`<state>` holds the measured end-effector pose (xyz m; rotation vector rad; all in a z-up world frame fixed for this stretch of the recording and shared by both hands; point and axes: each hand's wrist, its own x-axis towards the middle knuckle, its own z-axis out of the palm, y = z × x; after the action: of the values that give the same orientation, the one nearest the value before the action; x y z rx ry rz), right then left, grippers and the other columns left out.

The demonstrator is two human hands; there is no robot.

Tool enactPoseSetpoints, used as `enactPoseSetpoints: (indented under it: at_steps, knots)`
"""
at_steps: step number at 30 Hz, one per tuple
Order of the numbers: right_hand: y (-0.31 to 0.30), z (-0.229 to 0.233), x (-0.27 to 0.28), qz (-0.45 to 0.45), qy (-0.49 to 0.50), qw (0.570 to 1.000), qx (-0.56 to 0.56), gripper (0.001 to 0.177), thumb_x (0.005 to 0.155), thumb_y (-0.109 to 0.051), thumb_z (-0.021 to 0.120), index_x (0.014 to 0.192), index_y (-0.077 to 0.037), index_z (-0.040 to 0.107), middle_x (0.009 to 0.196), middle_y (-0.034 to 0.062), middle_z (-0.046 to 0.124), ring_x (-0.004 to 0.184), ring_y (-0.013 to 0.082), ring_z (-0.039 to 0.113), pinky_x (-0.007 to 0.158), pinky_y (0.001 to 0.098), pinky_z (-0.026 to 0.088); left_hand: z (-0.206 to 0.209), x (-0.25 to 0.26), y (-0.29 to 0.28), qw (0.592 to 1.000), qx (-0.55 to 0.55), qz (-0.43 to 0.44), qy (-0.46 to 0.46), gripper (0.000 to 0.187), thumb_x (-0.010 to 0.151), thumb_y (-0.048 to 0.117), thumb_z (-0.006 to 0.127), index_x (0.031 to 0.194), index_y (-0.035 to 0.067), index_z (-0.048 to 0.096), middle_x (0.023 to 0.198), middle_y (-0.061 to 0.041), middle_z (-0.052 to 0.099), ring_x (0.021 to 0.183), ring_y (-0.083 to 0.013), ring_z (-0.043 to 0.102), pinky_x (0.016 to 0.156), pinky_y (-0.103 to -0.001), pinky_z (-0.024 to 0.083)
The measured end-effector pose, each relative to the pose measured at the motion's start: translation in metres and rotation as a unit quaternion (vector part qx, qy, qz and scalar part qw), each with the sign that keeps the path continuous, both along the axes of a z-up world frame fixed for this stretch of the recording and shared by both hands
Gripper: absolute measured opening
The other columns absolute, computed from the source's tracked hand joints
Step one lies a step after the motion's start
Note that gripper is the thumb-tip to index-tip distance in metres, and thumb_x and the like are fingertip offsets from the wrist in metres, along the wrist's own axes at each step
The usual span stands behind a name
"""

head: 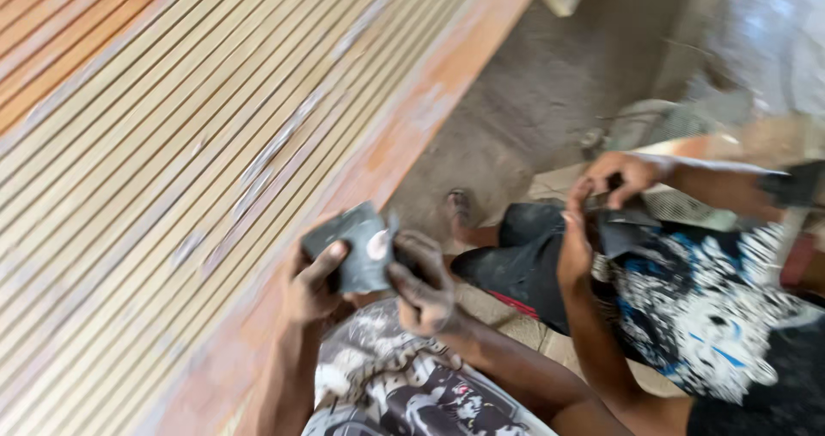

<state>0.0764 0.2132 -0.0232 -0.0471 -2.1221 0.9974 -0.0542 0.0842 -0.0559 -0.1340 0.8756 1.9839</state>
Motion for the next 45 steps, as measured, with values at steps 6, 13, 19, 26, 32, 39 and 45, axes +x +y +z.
enactPoseSetpoints:
  at_steps: [6, 13, 19, 26, 32, 39, 45]
  knots:
    - [-0.003, 0.004, 0.019, 0.007, -0.171, 0.985, -0.004, 0.037, 0.087, 0.001, 0.062, 0.124, 0.006, 0.066, 0.131, 0.0280, 0.061, 0.122, 0.0452, 0.061, 0.108, 0.0501, 0.049, 0.011, 0.004, -0.042, 0.998, 0.046, 0.029, -0.033, 0.050, 0.090, 0.006, 0.071, 0.136, -0.006, 0.057, 0.123, -0.016, 0.068, 0.111, -0.0242, 0.068, 0.098, -0.039, 0.057]
    - [-0.005, 0.064, 0.026, 0.121, -0.239, 0.963, 0.032, 0.049, 0.079, 0.010, 0.068, 0.124, -0.009, 0.071, 0.134, 0.0174, 0.063, 0.127, 0.0400, 0.062, 0.110, 0.0467, 0.052, 0.003, 0.007, -0.094, 0.983, 0.076, -0.066, -0.154, 0.041, 0.100, 0.006, 0.064, 0.137, -0.011, 0.059, 0.110, -0.020, 0.071, 0.083, -0.0227, 0.073, 0.069, -0.034, 0.062]
    - [-0.007, 0.112, 0.010, 0.279, -0.309, 0.894, 0.168, 0.060, 0.064, 0.002, 0.072, 0.122, -0.014, 0.073, 0.129, 0.0122, 0.065, 0.127, 0.0384, 0.058, 0.105, 0.0503, 0.051, 0.006, 0.005, -0.113, 0.969, 0.052, -0.173, -0.171, 0.042, 0.093, 0.003, 0.060, 0.133, -0.010, 0.056, 0.120, -0.020, 0.070, 0.101, -0.0246, 0.073, 0.090, -0.037, 0.062]
    - [-0.027, 0.098, 0.009, 0.354, -0.431, 0.812, 0.170, 0.059, 0.063, -0.004, 0.071, 0.121, -0.016, 0.074, 0.125, 0.0083, 0.068, 0.124, 0.0313, 0.058, 0.100, 0.0490, 0.046, 0.006, 0.001, -0.130, 0.985, 0.014, -0.127, -0.120, 0.045, 0.091, 0.002, 0.064, 0.134, -0.013, 0.056, 0.120, -0.026, 0.069, 0.101, -0.0310, 0.072, 0.092, -0.041, 0.061]
    - [0.003, 0.030, 0.035, 0.242, -0.483, 0.839, 0.059, 0.056, 0.078, 0.005, 0.062, 0.130, -0.016, 0.070, 0.132, 0.0097, 0.067, 0.126, 0.0312, 0.059, 0.108, 0.0410, 0.047, -0.009, -0.027, -0.178, 0.992, -0.032, 0.031, -0.120, 0.048, 0.089, 0.002, 0.069, 0.133, -0.013, 0.055, 0.121, -0.025, 0.067, 0.104, -0.0302, 0.072, 0.092, -0.041, 0.064]
    - [0.034, -0.059, 0.050, 0.112, -0.491, 0.864, -0.017, 0.066, 0.078, 0.012, 0.056, 0.139, -0.012, 0.064, 0.135, 0.0148, 0.065, 0.126, 0.0340, 0.058, 0.111, 0.0416, 0.045, -0.040, 0.013, -0.210, 0.983, -0.080, 0.025, -0.164, 0.052, 0.091, 0.005, 0.072, 0.137, -0.014, 0.057, 0.116, -0.024, 0.070, 0.096, -0.0282, 0.073, 0.084, -0.036, 0.061]
    - [0.103, -0.131, 0.052, 0.098, -0.485, 0.866, -0.076, 0.060, 0.078, 0.012, 0.055, 0.135, -0.005, 0.065, 0.134, 0.0186, 0.067, 0.128, 0.0346, 0.062, 0.114, 0.0407, 0.045, -0.056, 0.048, -0.206, 0.969, -0.125, 0.069, -0.199, 0.048, 0.093, 0.005, 0.069, 0.135, -0.014, 0.057, 0.114, -0.021, 0.070, 0.095, -0.0263, 0.073, 0.083, -0.035, 0.060]
